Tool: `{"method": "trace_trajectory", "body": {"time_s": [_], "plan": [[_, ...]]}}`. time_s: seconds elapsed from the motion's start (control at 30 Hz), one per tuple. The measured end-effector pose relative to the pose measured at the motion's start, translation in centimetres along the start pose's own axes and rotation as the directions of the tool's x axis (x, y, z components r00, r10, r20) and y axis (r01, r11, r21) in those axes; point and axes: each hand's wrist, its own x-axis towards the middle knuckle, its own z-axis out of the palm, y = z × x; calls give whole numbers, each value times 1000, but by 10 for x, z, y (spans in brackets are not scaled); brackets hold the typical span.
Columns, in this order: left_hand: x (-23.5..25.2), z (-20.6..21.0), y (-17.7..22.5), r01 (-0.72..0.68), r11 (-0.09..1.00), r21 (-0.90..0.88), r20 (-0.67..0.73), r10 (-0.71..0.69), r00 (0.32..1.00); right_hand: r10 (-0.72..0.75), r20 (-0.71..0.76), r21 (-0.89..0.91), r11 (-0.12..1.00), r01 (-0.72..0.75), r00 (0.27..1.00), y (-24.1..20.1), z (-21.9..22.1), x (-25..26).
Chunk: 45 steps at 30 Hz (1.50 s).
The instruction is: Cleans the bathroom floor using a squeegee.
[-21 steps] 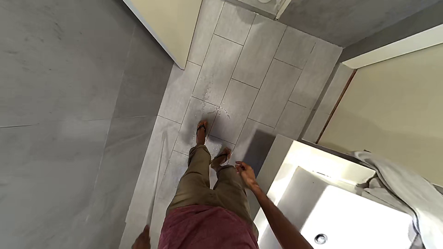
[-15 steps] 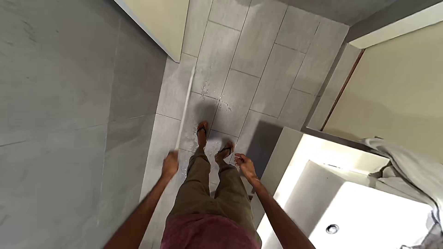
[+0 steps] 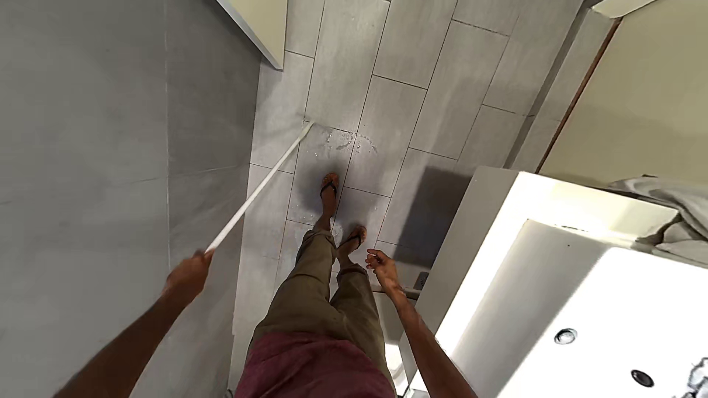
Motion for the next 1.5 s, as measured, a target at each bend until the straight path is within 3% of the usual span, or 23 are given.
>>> {"method": "trace_trajectory", "body": {"time_s": [0.1,0.2,0.27,0.33,0.4,0.5,0.67,0.77,0.83,0.9,1.03,1.13,1.3,1.5], "plan": [[-68,97,-64,147,989,-25,93,-144,985,-39,-41,25,999,40,998,20,-2,-8],[-125,201,-109,211,974,-77,177,-195,965,-33,-93,85,995,41,995,57,1,-18],[-157,262,-140,253,961,-111,242,-221,945,-10,-47,65,998,13,999,94,7,-35],[-166,297,-162,298,932,-207,227,-250,941,10,-6,19,1000,-10,1000,123,16,-44],[-164,307,-167,288,907,-306,141,-256,956,54,12,-34,998,-54,998,150,26,-60],[-112,255,-123,128,895,-427,-26,-154,988,104,23,-103,990,-101,994,175,35,-76],[26,74,34,-191,860,-473,-179,119,977,92,-69,-30,995,-94,993,178,61,-88],[91,-5,111,-292,859,-421,-226,212,951,82,-136,56,996,-75,987,173,94,-97],[116,-35,137,-313,861,-400,-232,236,944,90,-166,97,992,-75,982,176,120,-96],[137,-45,133,-293,878,-379,-267,200,943,87,-154,111,991,-70,984,186,151,-84],[139,32,24,-251,949,-192,-248,200,948,47,-86,73,996,-41,995,207,201,-96],[100,138,-85,-140,974,-179,-159,112,981,2,-63,59,998,2,998,210,214,-115],[-32,316,-205,120,970,-211,103,-99,990,-47,-42,-13,999,47,998,226,201,-132],[-183,508,-274,314,923,-222,319,-235,918,-35,-55,-33,999,34,998,277,172,-138]]}}
